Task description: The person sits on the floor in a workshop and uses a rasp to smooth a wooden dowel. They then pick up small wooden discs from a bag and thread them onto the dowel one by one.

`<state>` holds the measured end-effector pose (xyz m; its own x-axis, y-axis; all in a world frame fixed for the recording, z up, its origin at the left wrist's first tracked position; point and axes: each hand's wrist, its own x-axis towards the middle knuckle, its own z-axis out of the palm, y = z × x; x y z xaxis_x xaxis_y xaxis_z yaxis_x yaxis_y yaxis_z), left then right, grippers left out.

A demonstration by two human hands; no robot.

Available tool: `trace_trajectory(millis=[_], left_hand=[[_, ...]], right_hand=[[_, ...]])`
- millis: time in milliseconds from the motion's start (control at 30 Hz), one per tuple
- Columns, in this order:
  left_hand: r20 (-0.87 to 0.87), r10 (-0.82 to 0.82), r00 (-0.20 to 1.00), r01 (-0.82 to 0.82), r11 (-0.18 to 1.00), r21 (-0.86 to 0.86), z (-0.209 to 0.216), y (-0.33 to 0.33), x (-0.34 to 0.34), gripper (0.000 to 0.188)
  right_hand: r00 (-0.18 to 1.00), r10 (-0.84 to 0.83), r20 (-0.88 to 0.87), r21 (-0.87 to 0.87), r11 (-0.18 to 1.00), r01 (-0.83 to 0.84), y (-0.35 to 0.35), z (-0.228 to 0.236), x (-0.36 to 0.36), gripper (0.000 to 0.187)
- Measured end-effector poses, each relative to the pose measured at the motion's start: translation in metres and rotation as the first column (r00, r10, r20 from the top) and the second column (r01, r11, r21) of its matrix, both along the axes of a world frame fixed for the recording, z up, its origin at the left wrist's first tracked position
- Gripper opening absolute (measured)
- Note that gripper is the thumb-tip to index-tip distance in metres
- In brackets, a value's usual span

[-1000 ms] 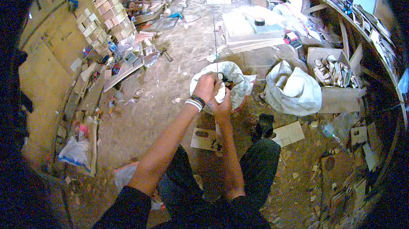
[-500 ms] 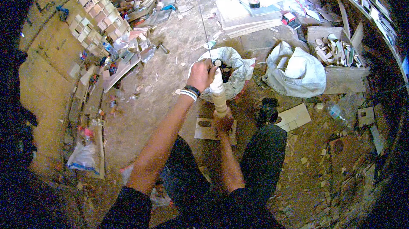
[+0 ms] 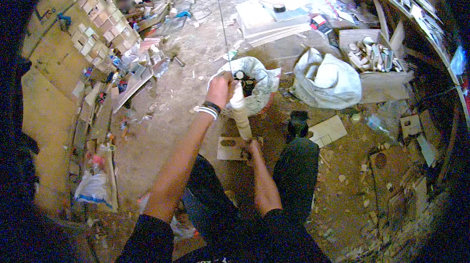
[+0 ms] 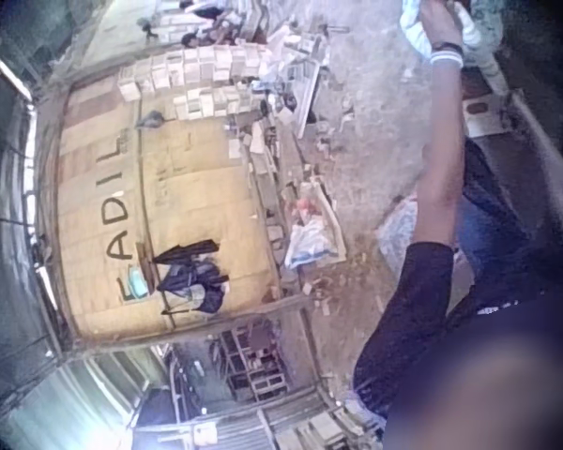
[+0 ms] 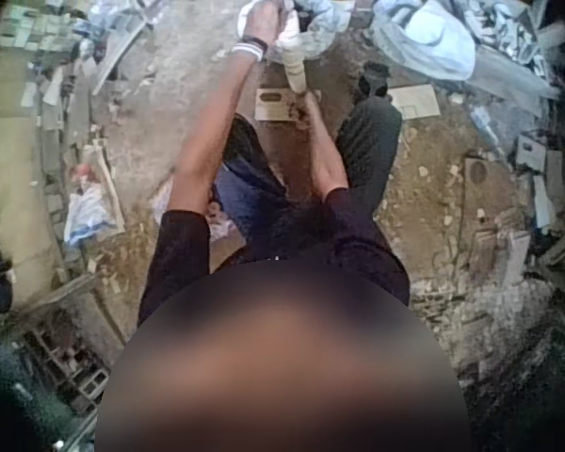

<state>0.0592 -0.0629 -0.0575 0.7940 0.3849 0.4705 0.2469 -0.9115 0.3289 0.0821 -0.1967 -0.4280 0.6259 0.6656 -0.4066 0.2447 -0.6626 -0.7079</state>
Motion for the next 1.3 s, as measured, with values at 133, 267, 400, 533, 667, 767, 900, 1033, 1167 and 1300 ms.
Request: trace_trajectory(millis=[133, 267, 400, 533, 667, 767, 900, 1033, 1167, 1300], left_hand=[[-0.027, 0.066, 0.997, -0.067, 0.997, -0.042, 0.001, 0.011, -0.005, 0.02], [0.004, 0.079, 0.997, -0.079, 0.997, -0.01, -0.002, 0.015, -0.006, 0.02], [0.055, 0.045, 0.997, -0.044, 0.999, -0.02, -0.001, 0.012, -0.003, 0.016], [0.013, 0.089, 0.996, -0.088, 0.995, -0.037, 0.0, 0.011, -0.002, 0.015], [-0.053, 0.152, 0.987, -0.151, 0.988, 0.025, 0.002, 0.012, 0.001, 0.017], [-0.044, 0.165, 0.985, -0.165, 0.986, -0.004, 0.002, 0.013, 0.002, 0.016], [0.033, 0.115, 0.993, -0.116, 0.993, 0.013, -0.001, 0.013, -0.001, 0.011], [0.081, 0.082, 0.993, -0.083, 0.997, 0.01, -0.003, 0.014, -0.006, 0.011], [0.088, 0.077, 0.993, -0.075, 0.997, -0.023, -0.006, 0.023, -0.009, 0.013], [0.104, 0.074, 0.992, -0.067, 0.995, -0.078, -0.007, 0.036, -0.015, 0.013]], right_hand=[[0.973, 0.188, 0.135, -0.079, 0.981, -0.178, 0.022, 0.076, 0.105, 0.074], [0.796, -0.466, 0.385, 0.447, 0.849, 0.281, 0.024, 0.225, 0.191, 0.051], [0.803, -0.34, 0.49, 0.464, 0.881, 0.09, -0.039, 0.311, 0.216, 0.038], [0.695, -0.032, 0.718, 0.081, 0.996, -0.038, -0.113, 0.246, 0.186, 0.028], [0.592, 0.147, 0.792, -0.102, 0.989, -0.11, -0.149, 0.154, 0.158, 0.058], [0.511, 0.247, 0.824, -0.241, 0.967, -0.079, -0.159, 0.117, 0.151, 0.055], [0.378, 0.2, 0.904, -0.159, 0.977, -0.139, -0.162, 0.109, 0.15, 0.053], [0.369, 0.02, 0.929, 0.072, 0.969, -0.235, -0.161, 0.13, 0.15, 0.046], [0.634, -0.223, 0.741, 0.377, 0.919, -0.118, -0.159, 0.168, 0.161, 0.022], [0.671, -0.269, 0.691, 0.411, 0.91, -0.058, -0.16, 0.184, 0.168, 0.026]])
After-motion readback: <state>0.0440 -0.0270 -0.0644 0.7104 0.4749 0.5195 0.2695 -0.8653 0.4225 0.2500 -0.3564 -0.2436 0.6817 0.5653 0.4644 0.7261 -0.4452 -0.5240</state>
